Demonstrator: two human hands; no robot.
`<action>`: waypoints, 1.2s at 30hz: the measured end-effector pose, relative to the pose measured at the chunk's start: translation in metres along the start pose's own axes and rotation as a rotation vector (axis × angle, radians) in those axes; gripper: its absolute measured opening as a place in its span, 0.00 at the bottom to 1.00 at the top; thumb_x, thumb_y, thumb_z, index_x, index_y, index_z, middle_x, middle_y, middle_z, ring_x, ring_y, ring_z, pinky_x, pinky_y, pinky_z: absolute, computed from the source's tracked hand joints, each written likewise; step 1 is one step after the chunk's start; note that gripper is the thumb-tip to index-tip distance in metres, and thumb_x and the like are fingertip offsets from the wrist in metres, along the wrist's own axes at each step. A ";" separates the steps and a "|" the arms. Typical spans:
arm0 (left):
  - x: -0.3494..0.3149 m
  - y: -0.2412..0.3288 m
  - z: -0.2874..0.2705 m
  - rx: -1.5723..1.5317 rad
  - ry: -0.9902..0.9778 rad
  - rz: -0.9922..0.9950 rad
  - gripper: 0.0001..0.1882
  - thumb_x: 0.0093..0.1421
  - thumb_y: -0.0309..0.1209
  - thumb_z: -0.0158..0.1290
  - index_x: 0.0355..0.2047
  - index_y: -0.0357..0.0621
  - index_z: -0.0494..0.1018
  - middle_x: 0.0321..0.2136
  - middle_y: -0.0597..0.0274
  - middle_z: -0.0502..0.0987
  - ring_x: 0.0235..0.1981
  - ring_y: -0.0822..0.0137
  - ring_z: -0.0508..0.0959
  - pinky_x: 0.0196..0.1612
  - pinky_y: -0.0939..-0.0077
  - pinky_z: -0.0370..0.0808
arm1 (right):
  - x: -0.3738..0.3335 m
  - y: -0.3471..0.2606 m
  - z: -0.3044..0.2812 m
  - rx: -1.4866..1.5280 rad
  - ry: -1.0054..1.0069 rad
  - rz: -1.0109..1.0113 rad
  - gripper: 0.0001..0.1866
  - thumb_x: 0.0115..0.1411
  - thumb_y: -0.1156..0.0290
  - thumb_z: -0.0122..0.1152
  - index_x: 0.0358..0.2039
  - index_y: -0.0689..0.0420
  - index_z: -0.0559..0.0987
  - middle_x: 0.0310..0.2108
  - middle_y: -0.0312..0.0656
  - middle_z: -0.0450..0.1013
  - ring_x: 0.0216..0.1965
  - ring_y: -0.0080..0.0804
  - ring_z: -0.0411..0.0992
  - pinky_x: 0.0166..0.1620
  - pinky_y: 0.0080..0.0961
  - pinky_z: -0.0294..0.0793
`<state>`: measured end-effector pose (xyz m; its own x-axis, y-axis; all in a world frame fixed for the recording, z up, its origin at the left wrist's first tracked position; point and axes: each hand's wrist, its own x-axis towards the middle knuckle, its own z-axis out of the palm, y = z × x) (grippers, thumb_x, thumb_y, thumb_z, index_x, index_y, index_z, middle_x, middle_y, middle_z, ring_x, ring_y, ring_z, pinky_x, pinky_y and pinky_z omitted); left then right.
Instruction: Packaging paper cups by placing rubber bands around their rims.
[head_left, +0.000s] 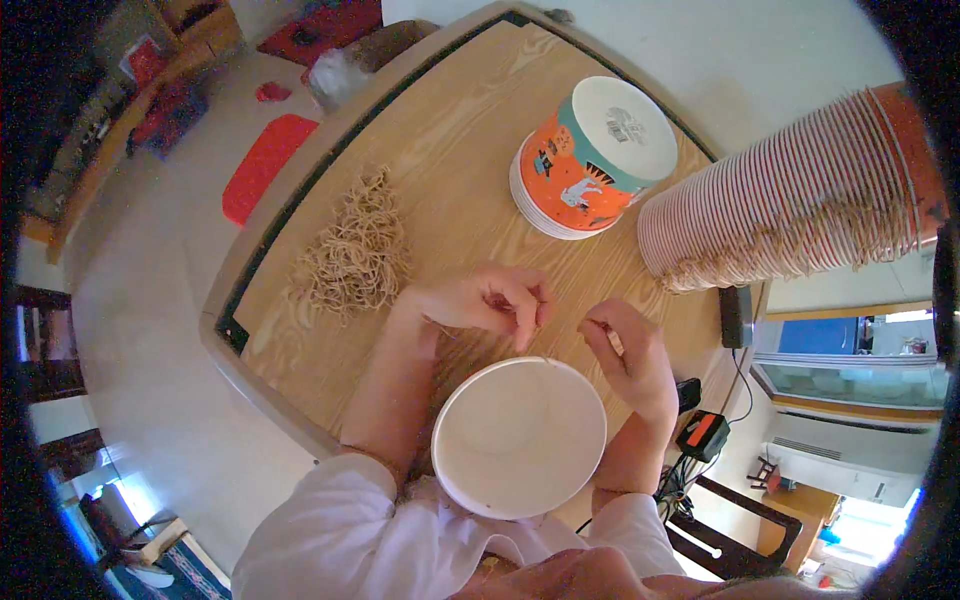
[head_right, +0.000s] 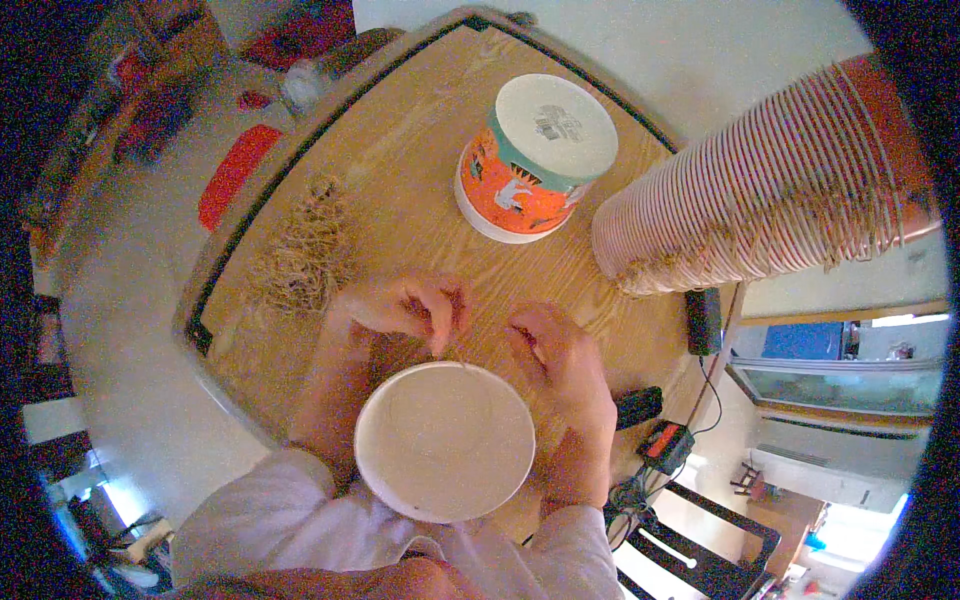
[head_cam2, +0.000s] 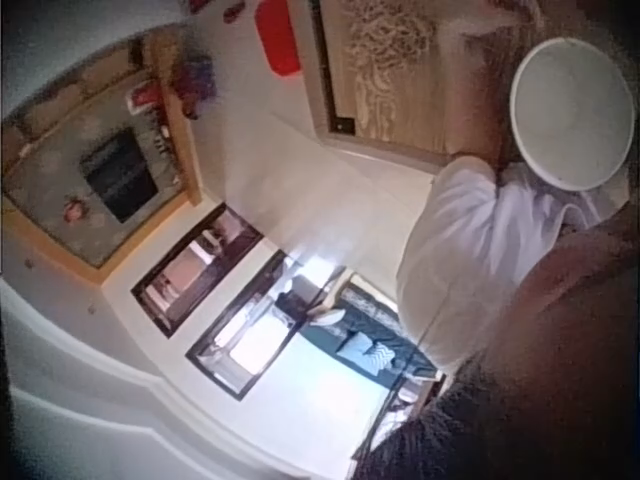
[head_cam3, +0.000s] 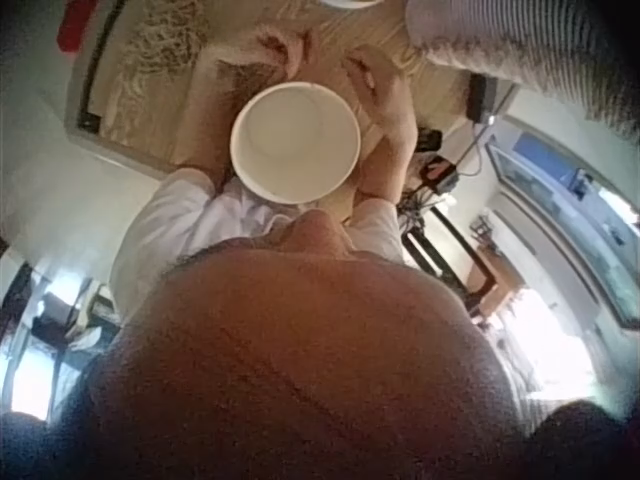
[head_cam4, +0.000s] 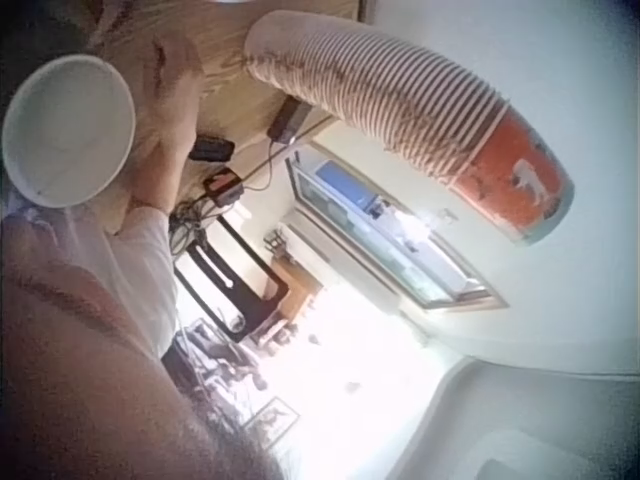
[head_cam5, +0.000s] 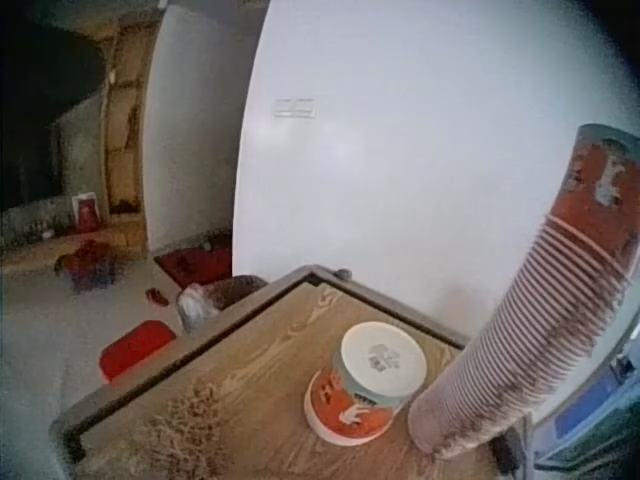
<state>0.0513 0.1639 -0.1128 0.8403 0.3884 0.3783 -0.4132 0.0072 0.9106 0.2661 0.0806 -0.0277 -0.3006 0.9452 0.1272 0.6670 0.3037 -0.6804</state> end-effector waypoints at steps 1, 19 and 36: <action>0.003 0.004 0.000 0.213 -0.048 -0.011 0.08 0.51 0.21 0.55 0.31 0.46 0.79 0.30 0.64 0.71 0.35 0.72 0.72 0.35 0.80 0.68 | -0.001 0.002 0.002 -0.004 -0.003 0.004 0.02 0.53 0.81 0.56 0.28 0.64 0.73 0.24 0.43 0.69 0.25 0.30 0.70 0.30 0.23 0.69; 0.019 -0.003 0.019 0.007 0.007 -0.332 0.07 0.52 0.29 0.57 0.26 0.40 0.70 0.23 0.69 0.71 0.25 0.77 0.69 0.29 0.81 0.67 | 0.002 -0.012 0.004 -0.049 0.020 0.066 0.08 0.46 0.84 0.60 0.29 0.62 0.75 0.24 0.43 0.71 0.27 0.35 0.72 0.30 0.25 0.70; 0.017 -0.047 0.023 -0.541 0.075 0.113 0.11 0.53 0.30 0.55 0.35 0.38 0.78 0.29 0.61 0.73 0.33 0.69 0.70 0.31 0.81 0.66 | 0.001 -0.023 -0.001 -0.008 -0.008 0.124 0.07 0.45 0.83 0.63 0.27 0.63 0.76 0.26 0.42 0.72 0.29 0.34 0.72 0.32 0.24 0.70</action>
<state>0.0935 0.1489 -0.1452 0.7611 0.4789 0.4375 -0.6373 0.4263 0.6420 0.2509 0.0751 -0.0116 -0.2211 0.9746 0.0365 0.7047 0.1855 -0.6848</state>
